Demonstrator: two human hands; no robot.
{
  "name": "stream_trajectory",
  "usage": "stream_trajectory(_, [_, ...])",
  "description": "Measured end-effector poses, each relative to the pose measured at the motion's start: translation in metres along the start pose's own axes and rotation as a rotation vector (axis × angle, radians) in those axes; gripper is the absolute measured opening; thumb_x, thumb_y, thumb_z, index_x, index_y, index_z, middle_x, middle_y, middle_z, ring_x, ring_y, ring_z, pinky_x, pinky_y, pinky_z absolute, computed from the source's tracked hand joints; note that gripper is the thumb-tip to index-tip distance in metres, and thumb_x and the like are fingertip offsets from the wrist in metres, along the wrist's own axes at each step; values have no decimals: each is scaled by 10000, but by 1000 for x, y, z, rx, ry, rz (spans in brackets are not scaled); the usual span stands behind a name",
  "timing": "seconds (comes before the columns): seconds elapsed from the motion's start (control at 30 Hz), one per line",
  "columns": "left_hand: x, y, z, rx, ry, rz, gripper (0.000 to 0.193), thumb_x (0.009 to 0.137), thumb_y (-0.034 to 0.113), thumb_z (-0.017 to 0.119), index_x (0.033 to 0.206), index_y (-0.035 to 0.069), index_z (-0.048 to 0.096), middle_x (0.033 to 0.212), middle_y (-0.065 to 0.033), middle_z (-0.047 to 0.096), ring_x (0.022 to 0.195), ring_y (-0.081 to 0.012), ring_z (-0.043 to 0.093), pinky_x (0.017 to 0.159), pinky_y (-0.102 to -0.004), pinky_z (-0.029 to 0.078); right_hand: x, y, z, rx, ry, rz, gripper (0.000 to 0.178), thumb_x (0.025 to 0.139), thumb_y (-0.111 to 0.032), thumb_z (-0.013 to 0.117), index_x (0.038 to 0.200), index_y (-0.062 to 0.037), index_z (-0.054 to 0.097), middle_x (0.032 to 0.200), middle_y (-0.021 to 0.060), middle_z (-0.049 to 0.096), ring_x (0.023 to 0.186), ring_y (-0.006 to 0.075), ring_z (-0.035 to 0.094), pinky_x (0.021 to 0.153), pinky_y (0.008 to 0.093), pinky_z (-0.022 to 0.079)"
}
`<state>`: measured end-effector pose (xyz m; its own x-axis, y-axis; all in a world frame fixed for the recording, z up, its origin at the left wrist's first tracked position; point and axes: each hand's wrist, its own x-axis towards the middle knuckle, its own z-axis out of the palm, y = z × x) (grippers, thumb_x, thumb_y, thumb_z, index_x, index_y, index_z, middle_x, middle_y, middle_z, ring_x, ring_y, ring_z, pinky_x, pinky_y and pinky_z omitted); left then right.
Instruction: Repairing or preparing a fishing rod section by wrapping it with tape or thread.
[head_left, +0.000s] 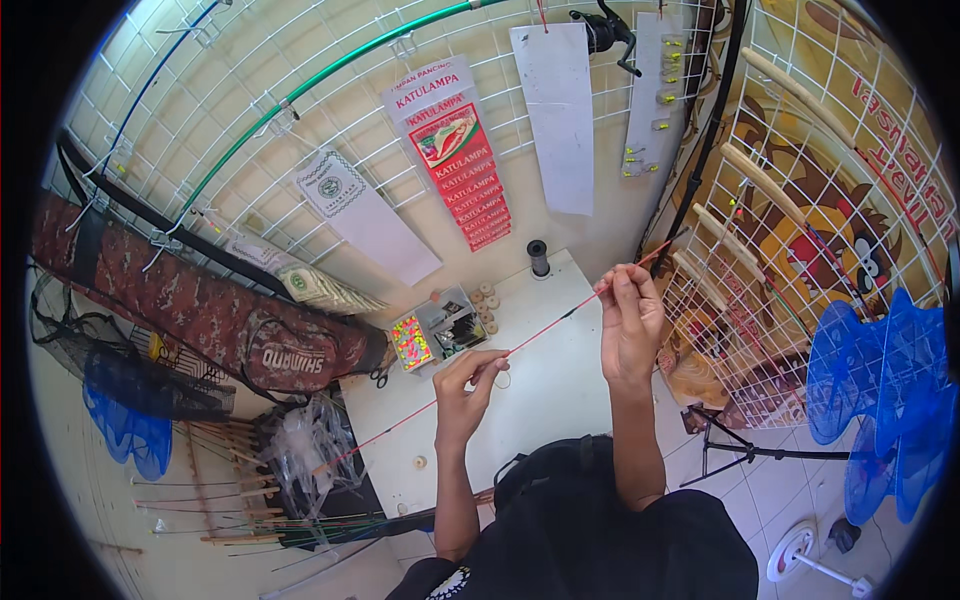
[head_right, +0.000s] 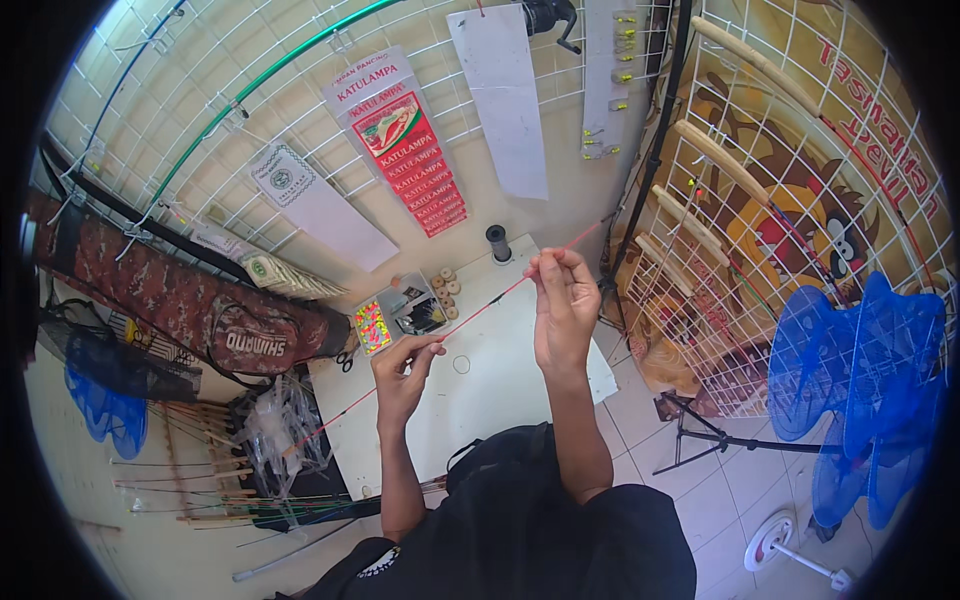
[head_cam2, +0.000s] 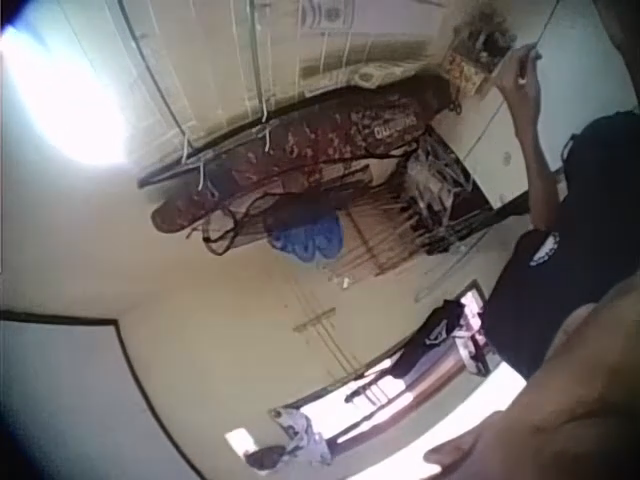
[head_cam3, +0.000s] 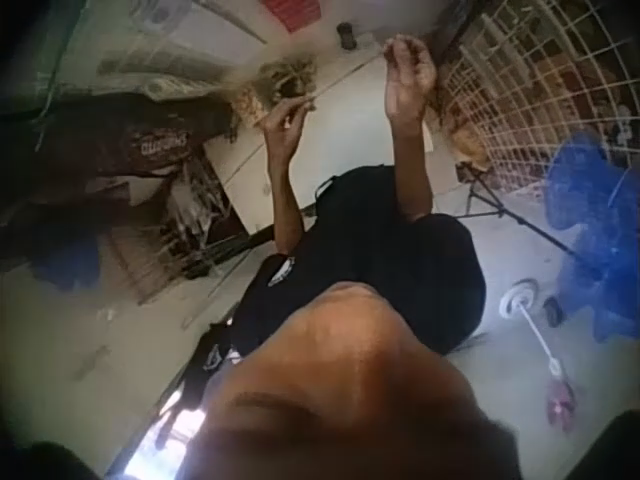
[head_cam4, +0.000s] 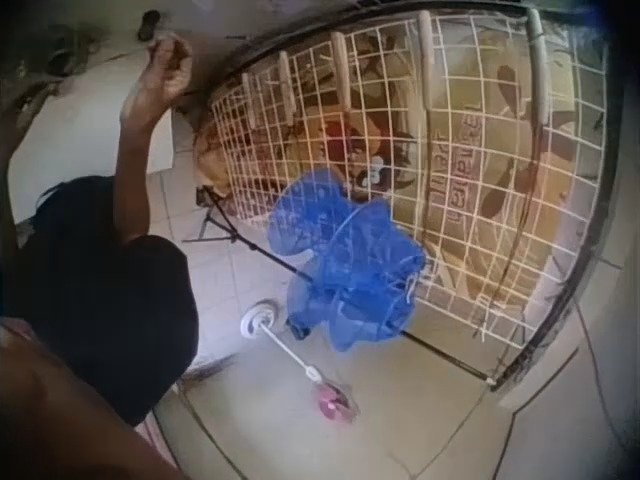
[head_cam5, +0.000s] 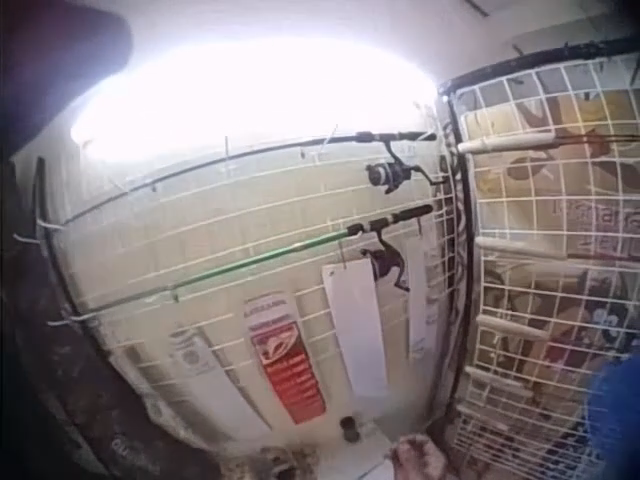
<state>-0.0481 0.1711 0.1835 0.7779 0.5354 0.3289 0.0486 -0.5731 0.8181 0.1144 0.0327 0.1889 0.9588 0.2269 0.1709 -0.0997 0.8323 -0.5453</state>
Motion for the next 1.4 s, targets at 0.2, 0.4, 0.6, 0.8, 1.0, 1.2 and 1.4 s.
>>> stream_trajectory(0.2, [4, -6, -1, -46, 24, -1, 93, 874, 70, 699, 952, 35, 737, 739, -36, 686, 600, -87, 508, 555, -249, 396, 6, -6, 20, -222, 83, -116, 419, 888, -2, 687, 1244, 10, 465, 867, 127, 684, 819, 163, 667, 858, 306, 532])
stream_trajectory(0.4, [7, -8, -5, -66, 56, -10, 96, 872, 64, 700, 953, 25, 735, 747, -36, 687, 601, -78, 504, 548, -242, 393, 7, -1, 24, -384, 102, -191, 445, 890, 21, 669, 1243, -5, 400, 889, 207, 702, 818, 192, 705, 795, 304, 562])
stream_trajectory(0.6, [9, -10, -8, -48, 69, 5, 87, 877, 46, 687, 947, 16, 729, 745, -40, 684, 601, -74, 513, 551, -239, 399, 14, -4, 17, -381, 3, -75, 348, 902, 19, 638, 1201, 31, 460, 904, 206, 702, 786, 187, 695, 784, 313, 564])
stream_trajectory(0.8, [10, -13, -9, -50, 79, 10, 81, 878, 38, 681, 943, 13, 722, 753, -42, 681, 619, -77, 528, 559, -237, 399, 16, -1, 8, -222, -71, 94, 348, 908, -36, 656, 1205, 45, 491, 976, 179, 694, 847, 190, 682, 836, 324, 547])
stream_trajectory(1.0, [10, -9, -11, -28, 84, -27, 89, 879, 40, 684, 955, 12, 722, 768, -52, 686, 660, -85, 581, 581, -232, 425, -1, 1, 4, -569, -95, -137, 285, 866, -46, 705, 1089, 2, 536, 959, 123, 656, 888, 183, 632, 837, 313, 503])
stream_trajectory(1.2, [10, -3, -10, -12, 39, -5, 108, 875, 4, 668, 972, -7, 715, 822, -93, 692, 748, -144, 668, 681, -258, 528, -11, -32, 44, -1578, -451, -667, 284, 747, -265, 803, 1014, -188, 745, 1002, 13, 546, 1008, 224, 464, 847, 366, 371])
stream_trajectory(1.4, [10, 4, -10, 30, 28, 14, 117, 878, -2, 657, 981, -1, 713, 822, -100, 693, 752, -158, 678, 678, -272, 531, -3, -36, 54, -1860, -665, -536, 245, 794, -323, 742, 937, -125, 735, 1112, 50, 518, 1044, 245, 463, 881, 390, 366])
